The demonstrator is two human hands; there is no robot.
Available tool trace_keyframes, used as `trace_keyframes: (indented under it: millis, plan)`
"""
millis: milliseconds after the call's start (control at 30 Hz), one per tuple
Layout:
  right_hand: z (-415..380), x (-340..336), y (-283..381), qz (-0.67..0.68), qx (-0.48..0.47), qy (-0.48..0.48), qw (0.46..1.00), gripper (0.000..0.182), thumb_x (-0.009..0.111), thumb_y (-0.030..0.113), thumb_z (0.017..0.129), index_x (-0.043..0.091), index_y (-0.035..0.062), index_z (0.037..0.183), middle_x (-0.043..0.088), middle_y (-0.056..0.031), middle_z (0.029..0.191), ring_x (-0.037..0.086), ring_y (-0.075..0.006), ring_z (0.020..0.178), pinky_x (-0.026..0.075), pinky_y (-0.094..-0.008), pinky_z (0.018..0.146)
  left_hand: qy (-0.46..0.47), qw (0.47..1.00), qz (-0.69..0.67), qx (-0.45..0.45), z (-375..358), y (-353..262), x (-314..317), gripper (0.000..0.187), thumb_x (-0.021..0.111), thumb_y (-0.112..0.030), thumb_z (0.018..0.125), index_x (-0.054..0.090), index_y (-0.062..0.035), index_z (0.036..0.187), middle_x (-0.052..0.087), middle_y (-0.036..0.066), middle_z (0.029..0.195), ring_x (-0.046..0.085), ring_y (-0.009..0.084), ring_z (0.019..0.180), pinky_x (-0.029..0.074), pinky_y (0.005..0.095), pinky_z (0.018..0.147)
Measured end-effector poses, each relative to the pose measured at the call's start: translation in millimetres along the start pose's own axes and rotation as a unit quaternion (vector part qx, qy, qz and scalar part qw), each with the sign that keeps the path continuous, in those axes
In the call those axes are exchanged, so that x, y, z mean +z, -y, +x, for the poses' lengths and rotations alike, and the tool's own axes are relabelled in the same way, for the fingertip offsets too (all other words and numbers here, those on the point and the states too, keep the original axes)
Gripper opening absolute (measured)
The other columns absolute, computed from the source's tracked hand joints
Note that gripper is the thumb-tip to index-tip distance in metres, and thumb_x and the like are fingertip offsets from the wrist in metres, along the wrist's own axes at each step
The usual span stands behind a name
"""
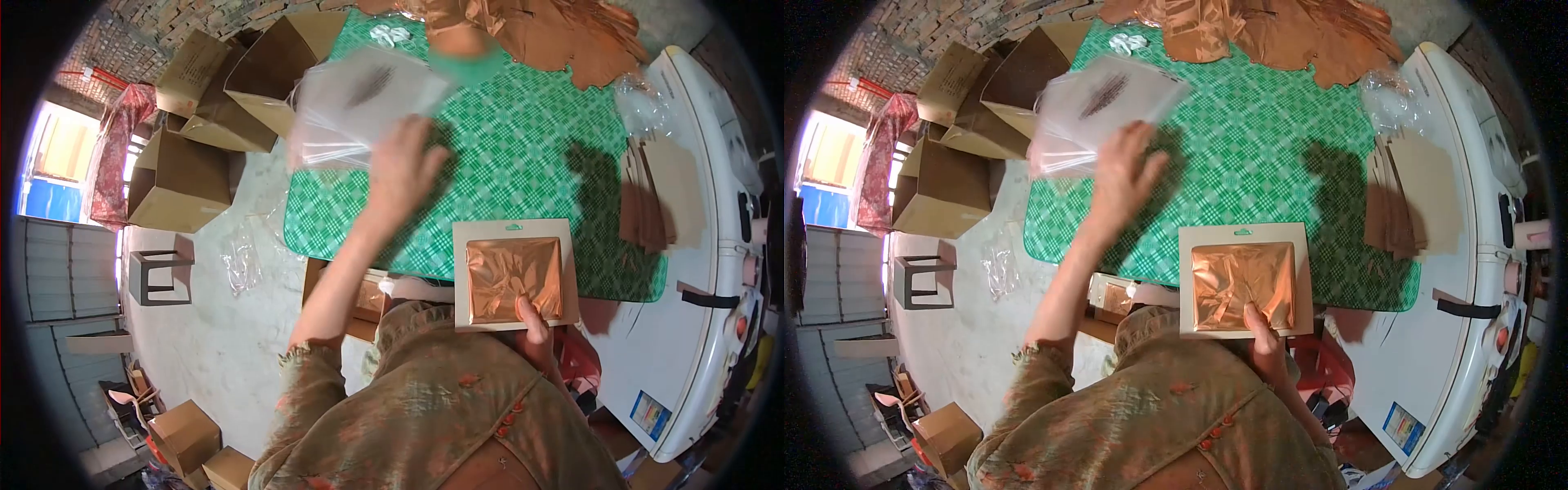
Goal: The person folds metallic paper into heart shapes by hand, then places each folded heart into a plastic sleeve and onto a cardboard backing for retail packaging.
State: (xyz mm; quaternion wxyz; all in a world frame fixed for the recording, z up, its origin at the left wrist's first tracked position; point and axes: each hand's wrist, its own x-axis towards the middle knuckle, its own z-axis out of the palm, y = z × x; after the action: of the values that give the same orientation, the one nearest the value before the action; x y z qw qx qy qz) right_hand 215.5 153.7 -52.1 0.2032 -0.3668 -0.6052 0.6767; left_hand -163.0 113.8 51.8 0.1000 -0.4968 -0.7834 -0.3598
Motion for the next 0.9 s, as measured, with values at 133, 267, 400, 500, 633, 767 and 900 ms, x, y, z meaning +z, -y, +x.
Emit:
trace_keyframes:
  millis: [133, 267, 400, 500, 633, 767, 900]
  plan:
    - [-1, -9, -21, -0.153, -0.121, 0.033, 0.980, 0.031, 0.060, 0.015, 0.108, 0.067, -0.0033, 0.133, 0.069, -0.0123, 0.134, 0.065, -0.0163, 0.120, 0.054, -0.0308, 0.103, -0.029, 0.994, 0.063, -0.079, 27, 90, 14, 0.035, 0.084, -0.026, 0.088, 0.073, -0.0047, 0.114, 0.070, 0.017, 0.105, 0.066, 0.0355, 0.100, 0.054, 0.0461, 0.090]
    - [4, -11, -33, -0.219, -0.182, 0.019, 0.958, 0.030, 0.062, 0.013, 0.108, 0.068, -0.0003, 0.135, 0.072, -0.0101, 0.126, 0.068, -0.0166, 0.115, 0.055, -0.0297, 0.100, -0.020, 0.995, 0.062, -0.080, 33, 112, 22, 0.025, 0.086, -0.021, 0.083, 0.076, -0.0052, 0.100, 0.068, 0.012, 0.087, 0.065, 0.0308, 0.087, 0.054, 0.0426, 0.084]
    - [14, -13, -33, -0.313, -0.291, 0.012, 0.904, 0.030, 0.063, 0.013, 0.108, 0.068, -0.0024, 0.133, 0.073, -0.0104, 0.121, 0.069, -0.0185, 0.111, 0.055, -0.0319, 0.099, -0.029, 0.995, 0.038, -0.088, 34, 110, 22, 0.021, 0.086, -0.018, 0.083, 0.077, -0.0039, 0.095, 0.070, 0.012, 0.082, 0.067, 0.0295, 0.080, 0.055, 0.0410, 0.078]
    - [10, -11, -13, -0.154, -0.146, 0.025, 0.977, 0.031, 0.064, 0.011, 0.107, 0.067, -0.0042, 0.133, 0.073, -0.0125, 0.121, 0.069, -0.0208, 0.111, 0.055, -0.0345, 0.099, -0.024, 0.994, 0.028, -0.102, 36, 113, 21, 0.021, 0.085, -0.019, 0.085, 0.078, -0.0020, 0.096, 0.073, 0.014, 0.084, 0.070, 0.0292, 0.078, 0.056, 0.0404, 0.075]
    - [14, -11, -17, -0.171, -0.181, 0.027, 0.968, 0.032, 0.068, 0.000, 0.101, 0.068, -0.0050, 0.132, 0.073, -0.0164, 0.122, 0.071, -0.0237, 0.110, 0.058, -0.0368, 0.096, -0.016, 0.990, 0.004, -0.138, 36, 110, 18, 0.023, 0.081, -0.020, 0.090, 0.079, 0.0007, 0.099, 0.076, 0.016, 0.089, 0.073, 0.0299, 0.080, 0.057, 0.0407, 0.076]
    - [19, -6, -1, -0.231, -0.276, 0.019, 0.933, 0.037, 0.071, -0.010, 0.095, 0.068, -0.0062, 0.132, 0.073, -0.0197, 0.122, 0.073, -0.0259, 0.108, 0.060, -0.0369, 0.091, 0.014, 0.985, -0.008, -0.171, 43, 108, 11, 0.025, 0.078, -0.021, 0.092, 0.079, 0.0020, 0.100, 0.077, 0.019, 0.091, 0.075, 0.0308, 0.083, 0.057, 0.0410, 0.077]
    - [21, -7, 12, -0.317, -0.348, -0.007, 0.882, 0.034, 0.070, -0.009, 0.097, 0.069, -0.0062, 0.130, 0.073, -0.0182, 0.122, 0.072, -0.0244, 0.109, 0.059, -0.0354, 0.092, -0.009, 0.994, 0.030, -0.100, 41, 112, 17, 0.024, 0.079, -0.022, 0.091, 0.077, 0.0021, 0.096, 0.074, 0.019, 0.088, 0.072, 0.0323, 0.083, 0.056, 0.0433, 0.077]
